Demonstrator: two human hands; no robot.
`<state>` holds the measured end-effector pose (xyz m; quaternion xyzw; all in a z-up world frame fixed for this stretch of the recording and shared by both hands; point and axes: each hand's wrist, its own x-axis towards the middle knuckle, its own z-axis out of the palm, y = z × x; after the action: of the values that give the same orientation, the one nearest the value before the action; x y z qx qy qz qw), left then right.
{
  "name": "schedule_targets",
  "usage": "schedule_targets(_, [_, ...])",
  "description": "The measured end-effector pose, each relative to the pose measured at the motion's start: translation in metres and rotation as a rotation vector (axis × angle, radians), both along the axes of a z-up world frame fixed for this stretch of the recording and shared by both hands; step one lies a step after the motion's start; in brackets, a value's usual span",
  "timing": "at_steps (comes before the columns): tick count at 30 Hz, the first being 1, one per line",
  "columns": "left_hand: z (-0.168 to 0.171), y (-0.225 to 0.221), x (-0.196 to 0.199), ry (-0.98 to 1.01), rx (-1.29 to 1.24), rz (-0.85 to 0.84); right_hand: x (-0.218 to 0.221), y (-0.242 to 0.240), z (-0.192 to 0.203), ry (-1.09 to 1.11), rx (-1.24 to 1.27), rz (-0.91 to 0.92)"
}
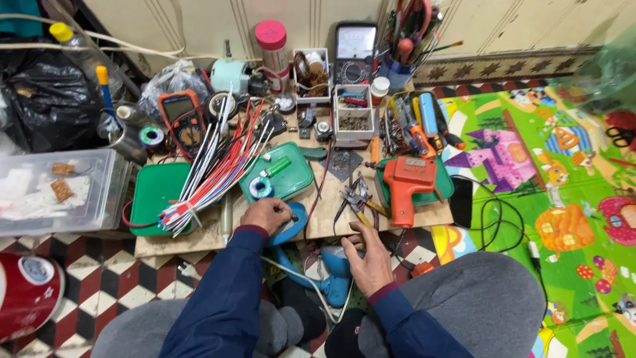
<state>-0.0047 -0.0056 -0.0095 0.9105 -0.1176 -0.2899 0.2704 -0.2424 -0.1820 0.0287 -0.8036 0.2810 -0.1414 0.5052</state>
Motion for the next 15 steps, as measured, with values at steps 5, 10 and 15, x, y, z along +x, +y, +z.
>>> schedule_targets(5, [-0.015, 0.009, 0.006, 0.009, 0.019, -0.108, 0.0, 0.005, -0.029, 0.126, -0.041, 0.009])
schedule_targets(10, [-0.006, 0.009, 0.001, 0.004, -0.01, -0.076, 0.034, 0.015, -0.019, 0.288, 0.17, 0.01])
schedule_targets(15, [-0.005, 0.008, 0.001, 0.025, 0.009, -0.086, 0.082, 0.017, -0.047, 0.214, 0.589, 0.028])
